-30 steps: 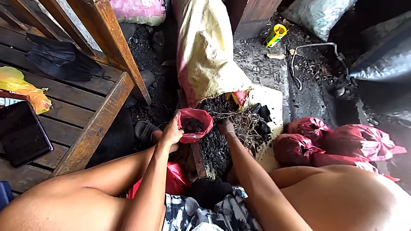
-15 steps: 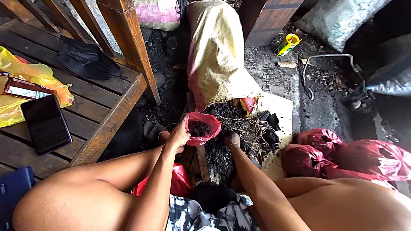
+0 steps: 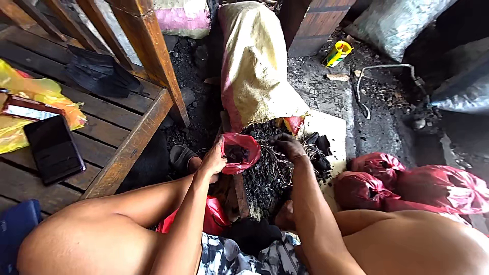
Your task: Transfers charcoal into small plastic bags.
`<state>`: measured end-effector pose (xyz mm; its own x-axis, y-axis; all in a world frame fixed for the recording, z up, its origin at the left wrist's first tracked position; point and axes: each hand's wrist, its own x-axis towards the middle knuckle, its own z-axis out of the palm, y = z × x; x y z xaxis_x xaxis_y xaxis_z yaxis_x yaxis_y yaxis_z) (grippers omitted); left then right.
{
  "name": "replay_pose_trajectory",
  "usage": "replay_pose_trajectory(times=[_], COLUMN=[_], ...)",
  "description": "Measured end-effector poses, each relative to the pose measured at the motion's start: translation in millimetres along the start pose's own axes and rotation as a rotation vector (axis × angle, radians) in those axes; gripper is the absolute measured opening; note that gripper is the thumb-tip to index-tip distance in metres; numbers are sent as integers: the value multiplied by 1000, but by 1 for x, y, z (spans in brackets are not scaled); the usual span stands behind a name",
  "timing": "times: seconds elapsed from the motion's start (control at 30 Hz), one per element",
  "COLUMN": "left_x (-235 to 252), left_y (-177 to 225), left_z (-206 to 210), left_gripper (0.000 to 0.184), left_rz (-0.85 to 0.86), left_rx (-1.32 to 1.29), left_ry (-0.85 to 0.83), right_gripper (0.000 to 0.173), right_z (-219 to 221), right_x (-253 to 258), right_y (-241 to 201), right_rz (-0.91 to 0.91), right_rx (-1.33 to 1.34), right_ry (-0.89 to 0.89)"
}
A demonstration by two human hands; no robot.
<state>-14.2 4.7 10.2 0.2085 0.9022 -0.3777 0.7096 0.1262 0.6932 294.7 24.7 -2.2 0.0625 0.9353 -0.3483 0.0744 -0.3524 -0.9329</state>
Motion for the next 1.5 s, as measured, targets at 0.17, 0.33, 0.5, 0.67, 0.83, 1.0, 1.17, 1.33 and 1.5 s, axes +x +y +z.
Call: replay_pose_trajectory(times=[0.17,0.33,0.5,0.67,0.83,1.0,1.17,1.33,1.5], left_x=[-4,-5,-1,0,-2,-1,-3,-1,-1], left_y=[2,1,2,1,-1,-3,-1,-7,-7], left_z=[-4,-3,1,1,-6,-5,-4,6,6], left_gripper=[94,94,97,98,97,93,93,98,100], left_rz=[7,-6,18,7,-8,0,-23,9,36], left_rx=[-2,-7,-15,-8,17,29,17,-36,-36], left_ry=[-16,-11,15,16,-24,-34,-31,18,52], right_gripper=[12,15,20,44,57,40,31,36,35], right_z=[33,52,30,46,72,81,59,24,2], right_x=[-6,-5,15,11,8,5,-1,1,10], right_y=[-44,-47,17,71,95,90,89,76,19], right_rz=[-237,-209,51,210,257,180,125,179,-40], right_rx=[-174,-483,-658,-819,-918,-905,-809,-594,-246], right_ry=[-257,-224,68,90,103,173,195,285,226])
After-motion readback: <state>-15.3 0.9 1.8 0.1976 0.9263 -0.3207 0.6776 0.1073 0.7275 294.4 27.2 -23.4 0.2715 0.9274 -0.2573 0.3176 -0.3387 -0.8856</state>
